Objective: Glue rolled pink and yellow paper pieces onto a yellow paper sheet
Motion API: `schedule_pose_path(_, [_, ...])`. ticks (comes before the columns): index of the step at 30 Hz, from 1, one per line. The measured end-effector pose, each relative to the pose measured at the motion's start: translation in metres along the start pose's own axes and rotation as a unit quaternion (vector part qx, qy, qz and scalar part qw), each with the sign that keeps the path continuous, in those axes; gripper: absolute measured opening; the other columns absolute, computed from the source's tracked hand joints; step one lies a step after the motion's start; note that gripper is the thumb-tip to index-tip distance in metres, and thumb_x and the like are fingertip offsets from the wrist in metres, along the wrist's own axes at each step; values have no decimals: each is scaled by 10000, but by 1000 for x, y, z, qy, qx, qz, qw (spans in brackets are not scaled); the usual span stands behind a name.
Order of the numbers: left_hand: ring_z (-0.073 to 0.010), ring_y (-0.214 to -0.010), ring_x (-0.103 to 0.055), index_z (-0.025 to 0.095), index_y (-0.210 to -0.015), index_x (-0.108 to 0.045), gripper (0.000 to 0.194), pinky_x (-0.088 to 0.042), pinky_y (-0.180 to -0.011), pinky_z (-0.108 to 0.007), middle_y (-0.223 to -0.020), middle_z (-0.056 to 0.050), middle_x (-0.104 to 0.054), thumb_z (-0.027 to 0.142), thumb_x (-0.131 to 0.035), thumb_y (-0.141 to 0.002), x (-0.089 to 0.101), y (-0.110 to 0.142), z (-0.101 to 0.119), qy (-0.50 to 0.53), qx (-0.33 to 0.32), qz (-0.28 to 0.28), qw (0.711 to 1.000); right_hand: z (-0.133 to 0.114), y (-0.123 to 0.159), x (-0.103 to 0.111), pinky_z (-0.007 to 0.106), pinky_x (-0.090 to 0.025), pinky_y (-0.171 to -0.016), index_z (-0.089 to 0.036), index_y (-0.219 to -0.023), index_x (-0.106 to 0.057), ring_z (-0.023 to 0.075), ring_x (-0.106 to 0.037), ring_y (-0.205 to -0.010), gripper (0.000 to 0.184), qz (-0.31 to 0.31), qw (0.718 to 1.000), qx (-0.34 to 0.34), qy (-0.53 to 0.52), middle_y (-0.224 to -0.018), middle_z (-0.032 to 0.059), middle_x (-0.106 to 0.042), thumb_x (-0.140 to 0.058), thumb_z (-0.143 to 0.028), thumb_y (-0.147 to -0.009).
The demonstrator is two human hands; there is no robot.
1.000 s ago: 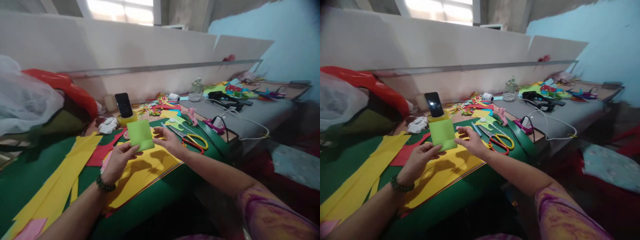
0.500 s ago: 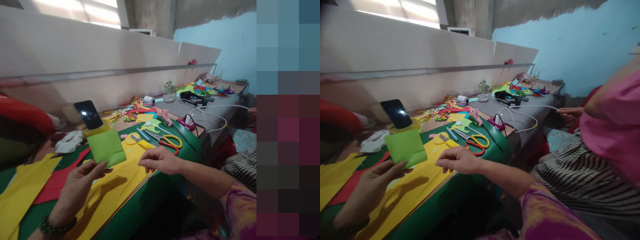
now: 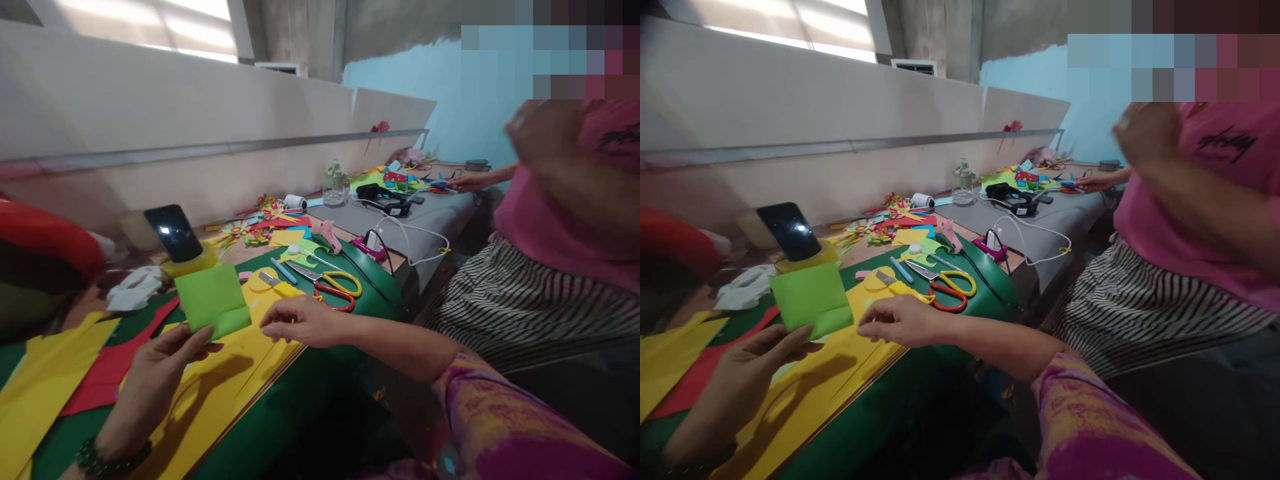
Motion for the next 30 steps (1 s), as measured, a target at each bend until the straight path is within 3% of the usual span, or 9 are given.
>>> schedule_pose_path(4, [-197,-677,-682,191,-658,-695,622,-499,-630,-235,-643,-11,-711,665,-828,-279,3,-3,-4,25,-5,14,1000,-4,-31,1,286,-492,-806,-126,-1250,-540,176,-610,-972,518,67,998,5,19,-1105,108,-635,-669,-394,-825])
schedule_pose_path(7, [-202,-690,-687,195,-687,-707,608,-515,-642,-245,-657,-7,-715,644,-839,-299,5,-5,-8,56,-9,25,998,-4,-59,-6,286,-504,-773,-121,-1277,-517,187,-613,-951,633,66,997,-34,-2,-1091,109,-647,-712,-456,-777])
schedule_pose_path(10, [-215,-696,-692,195,-731,-721,601,-524,-631,-262,-706,-11,-729,609,-855,-317,7,-6,-8,79,-20,38,996,-3,-83,-21,248,-486,-669,-145,-1061,-627,154,-604,-802,446,40,998,-45,-36,-915,41,-668,-747,-434,-743])
schedule_pose_path(14, [-216,-742,-704,191,-737,-710,546,-519,-632,-244,-779,-12,-743,575,-864,-382,9,-7,-7,84,-29,39,995,8,-104,-39,217,-454,-622,-147,-877,-640,114,-561,-704,211,53,993,0,-109,-794,-10,-636,-728,-287,-747])
schedule_pose_path(19, [-244,-743,-710,185,-738,-695,580,-529,-612,-266,-750,-20,-738,612,-848,-376,8,-10,-8,65,-11,17,998,22,-109,-46,228,-450,-656,-154,-887,-645,134,-569,-753,247,85,988,55,-115,-800,-13,-636,-717,-330,-730])
schedule_pose_path(24, [-256,-745,-710,180,-707,-688,583,-531,-610,-271,-693,-29,-727,629,-840,-369,8,-11,-7,52,-12,4,999,20,-102,-44,232,-467,-697,-166,-925,-645,135,-586,-786,287,87,990,53,-94,-843,-18,-650,-746,-342,-721])
schedule_pose_path(30, [-271,-767,-713,188,-731,-702,509,-549,-651,-319,-759,-59,-741,613,-798,-467,10,-10,-7,43,-33,19,998,23,-104,-49,269,-518,-772,-170,-973,-597,142,-632,-816,372,63,975,18,-211,-912,10,-671,-789,-233,-661])
Point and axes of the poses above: each hand's wrist, its own y-axis away from the middle knuckle, its own x-axis out of the back of the hand, z = x × y, the point moved 4 cm from there along -y, towards the middle knuckle
